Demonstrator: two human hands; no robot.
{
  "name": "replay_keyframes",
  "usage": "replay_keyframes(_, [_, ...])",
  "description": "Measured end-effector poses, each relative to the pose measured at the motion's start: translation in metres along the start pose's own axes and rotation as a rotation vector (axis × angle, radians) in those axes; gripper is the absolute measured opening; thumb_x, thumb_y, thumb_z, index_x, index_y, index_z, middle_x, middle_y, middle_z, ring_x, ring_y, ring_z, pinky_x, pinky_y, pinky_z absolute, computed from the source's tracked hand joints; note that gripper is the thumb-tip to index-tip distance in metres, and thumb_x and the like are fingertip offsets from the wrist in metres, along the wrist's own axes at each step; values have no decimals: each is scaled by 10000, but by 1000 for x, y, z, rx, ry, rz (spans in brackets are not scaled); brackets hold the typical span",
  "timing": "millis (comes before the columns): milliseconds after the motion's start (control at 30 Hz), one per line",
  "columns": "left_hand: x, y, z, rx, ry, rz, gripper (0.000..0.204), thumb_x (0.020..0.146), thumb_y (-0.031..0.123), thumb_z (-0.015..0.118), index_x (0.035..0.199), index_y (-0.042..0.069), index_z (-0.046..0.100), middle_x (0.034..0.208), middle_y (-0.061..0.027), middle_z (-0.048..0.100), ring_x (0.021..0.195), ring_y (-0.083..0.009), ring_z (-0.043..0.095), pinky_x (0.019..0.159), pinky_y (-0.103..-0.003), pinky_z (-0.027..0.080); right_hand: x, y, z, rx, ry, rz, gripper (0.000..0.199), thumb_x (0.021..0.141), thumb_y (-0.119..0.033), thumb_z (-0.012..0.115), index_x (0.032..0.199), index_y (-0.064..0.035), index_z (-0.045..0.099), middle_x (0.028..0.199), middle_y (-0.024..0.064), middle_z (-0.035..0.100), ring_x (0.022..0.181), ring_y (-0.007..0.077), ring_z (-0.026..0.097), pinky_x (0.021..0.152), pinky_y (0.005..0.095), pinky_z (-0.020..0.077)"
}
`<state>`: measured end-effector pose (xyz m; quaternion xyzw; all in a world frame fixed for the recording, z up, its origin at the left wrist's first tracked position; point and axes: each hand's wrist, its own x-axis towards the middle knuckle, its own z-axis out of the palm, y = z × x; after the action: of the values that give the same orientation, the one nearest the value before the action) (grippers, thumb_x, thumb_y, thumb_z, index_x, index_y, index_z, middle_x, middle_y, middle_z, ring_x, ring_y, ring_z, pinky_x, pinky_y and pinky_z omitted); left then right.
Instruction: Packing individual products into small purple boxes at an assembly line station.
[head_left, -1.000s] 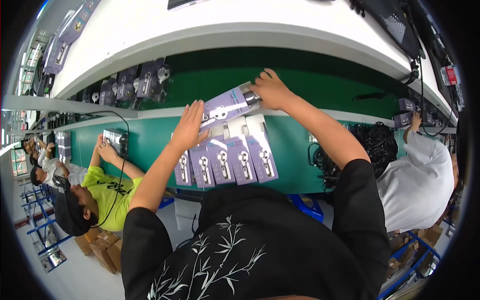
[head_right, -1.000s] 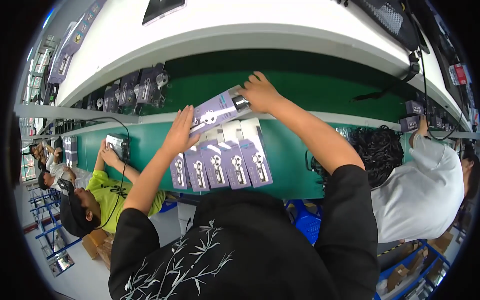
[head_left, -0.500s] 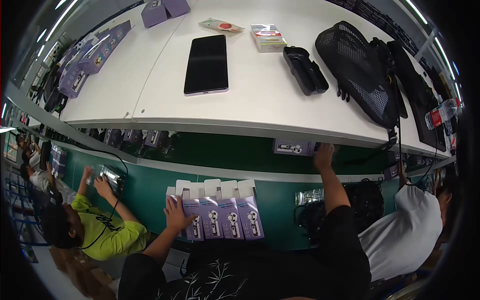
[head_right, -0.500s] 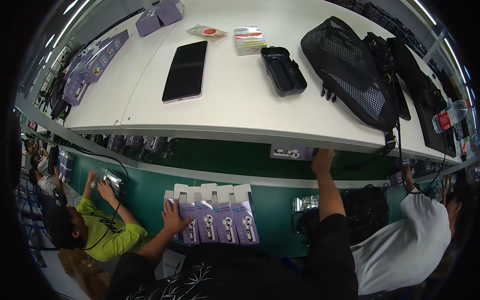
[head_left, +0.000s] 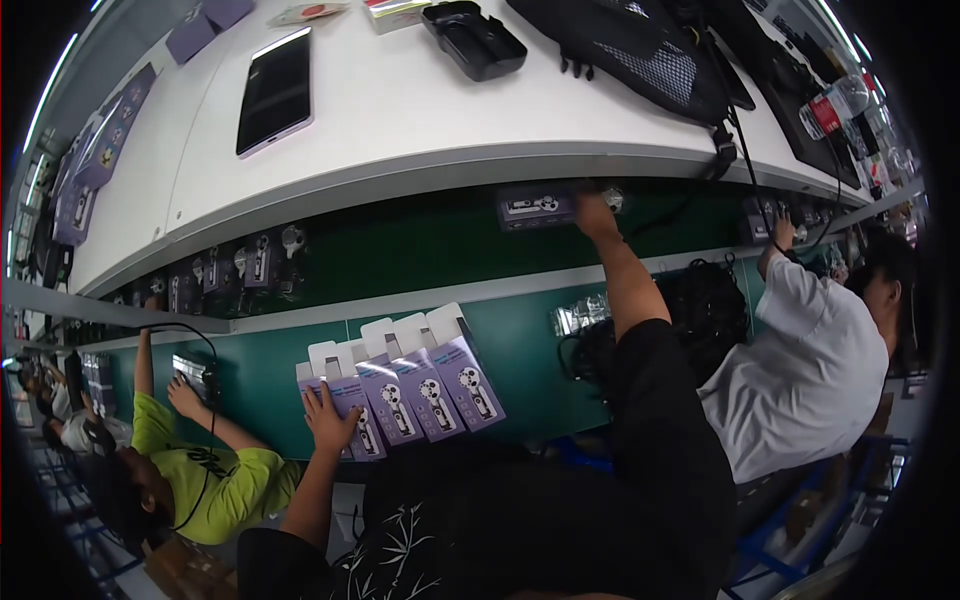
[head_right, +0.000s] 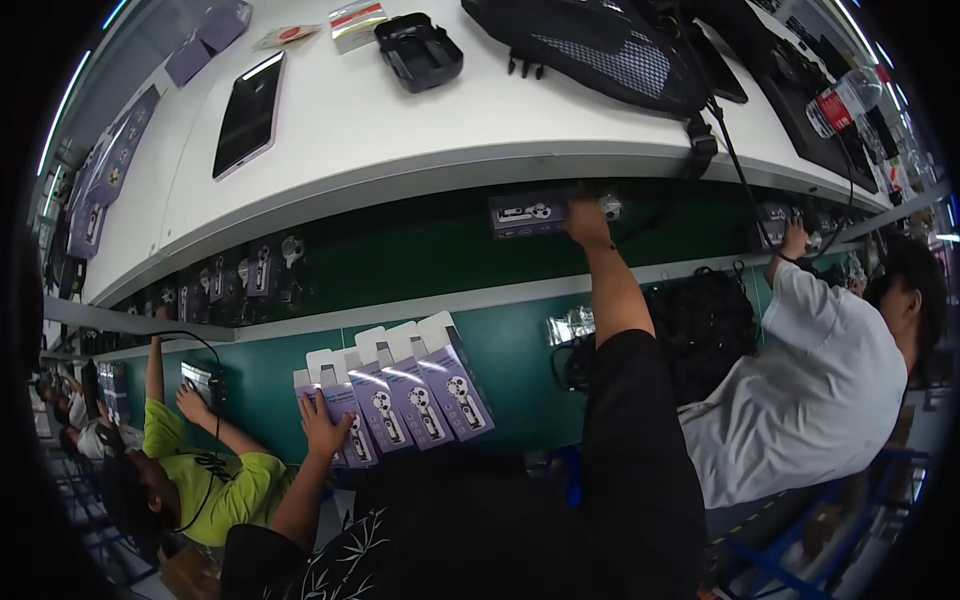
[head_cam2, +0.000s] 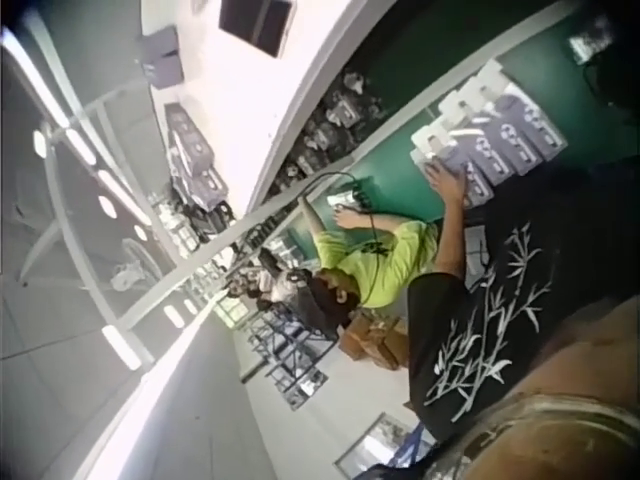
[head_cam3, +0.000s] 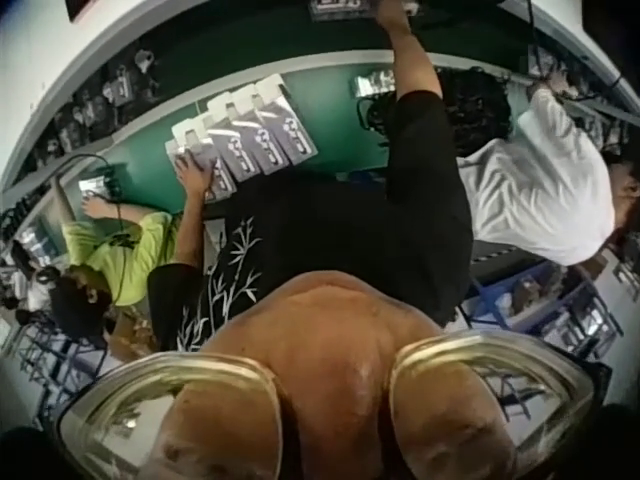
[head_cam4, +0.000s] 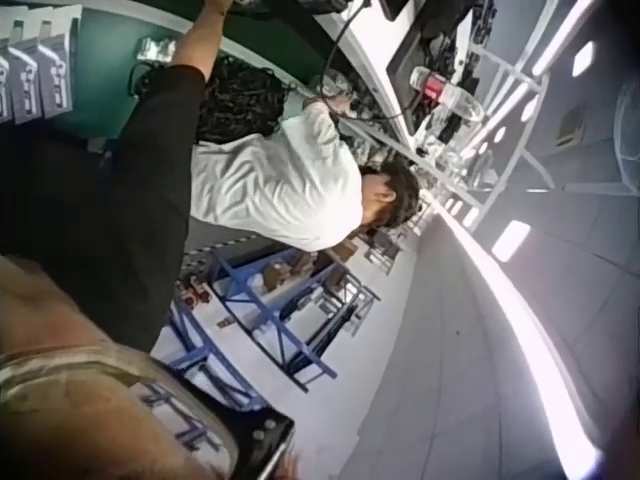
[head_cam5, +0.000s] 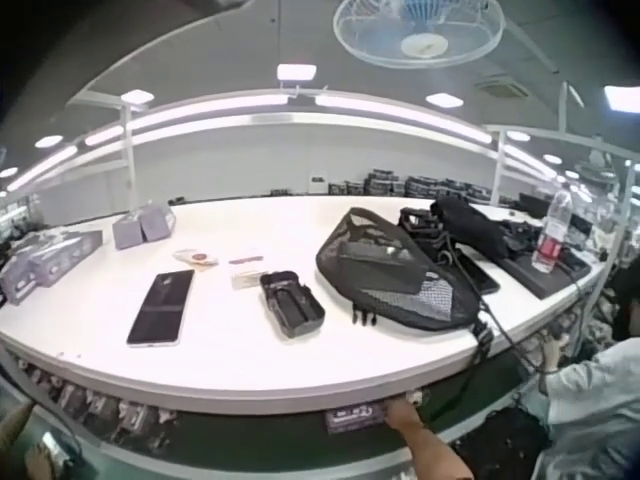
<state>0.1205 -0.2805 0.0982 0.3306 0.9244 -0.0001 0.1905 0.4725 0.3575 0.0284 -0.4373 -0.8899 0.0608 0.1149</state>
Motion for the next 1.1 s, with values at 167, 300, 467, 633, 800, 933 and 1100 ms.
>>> replay_keyframes(167, [-19, -11, 5, 10, 160, -44, 1114, 742, 617, 706, 1525, -6, 216, 1578, -310, 101, 1447, -461, 158, 1121, -576, 253, -19, -122, -42, 218, -49, 262, 410, 787, -54, 569, 1189, -38, 645, 1212, 167, 656, 1080, 351, 634, 905, 409, 515])
replay_keyframes(300, [-32, -9, 16, 41, 176, -259, 1112, 723, 626, 722, 1499, -26, 265, 1540, -328, 195, 1388, -476, 274, 1114, -517, 301, -112, -215, -24, 782, 169, -39, 451, 830, -83, 636, 1275, -32, 583, 1300, 141, 610, 1184, 314, 585, 1004, 351, 457])
replay_keyframes(467, [-34, 13, 21, -34, 247, -142, 1053, 780, 657, 650, 1504, -3, 264, 1513, -340, 246, 1274, -493, 391, 1048, -568, 352, -286, -304, 7, 1118, -424, 130, 869, 860, -279, 717, 1503, 32, 221, 1480, 268, 364, 1347, 380, 415, 1126, 410, 335])
replay_keyframes(633, [-30, 0, 38, 55, 267, -167, 1071, 819, 726, 529, 1511, -30, 219, 1547, -340, 164, 1311, -530, 315, 1011, -625, 314, -314, -345, -16, 940, -386, 195, 923, 836, -225, 746, 1491, 67, 165, 1409, 324, 381, 1308, 408, 431, 1110, 442, 347])
replay_keyframes(800, [-25, -2, 43, 108, 320, -130, 1024, 857, 718, 478, 1515, -26, 226, 1545, -343, 166, 1331, -536, 285, 1043, -609, 279, -316, -340, -1, 832, -313, 194, 897, 815, -194, 765, 1471, 71, 214, 1373, 300, 421, 1267, 405, 459, 1092, 435, 361])
replay_keyframes(933, [-25, -3, 50, 86, 412, -112, 1010, 851, 710, 491, 1500, -29, 264, 1538, -337, 195, 1340, -522, 280, 1056, -617, 258, -317, -342, 4, 842, -283, 162, 897, 804, -200, 776, 1465, 70, 234, 1376, 294, 426, 1260, 409, 461, 1088, 433, 363])
replay_keyframes(1100, [-22, -3, 55, 72, 442, -127, 995, 847, 704, 506, 1490, -24, 291, 1535, -327, 217, 1348, -508, 280, 1072, -611, 237, -315, -346, 3, 853, -288, 165, 885, 814, -204, 767, 1470, 59, 235, 1377, 291, 428, 1255, 403, 468, 1082, 432, 371])
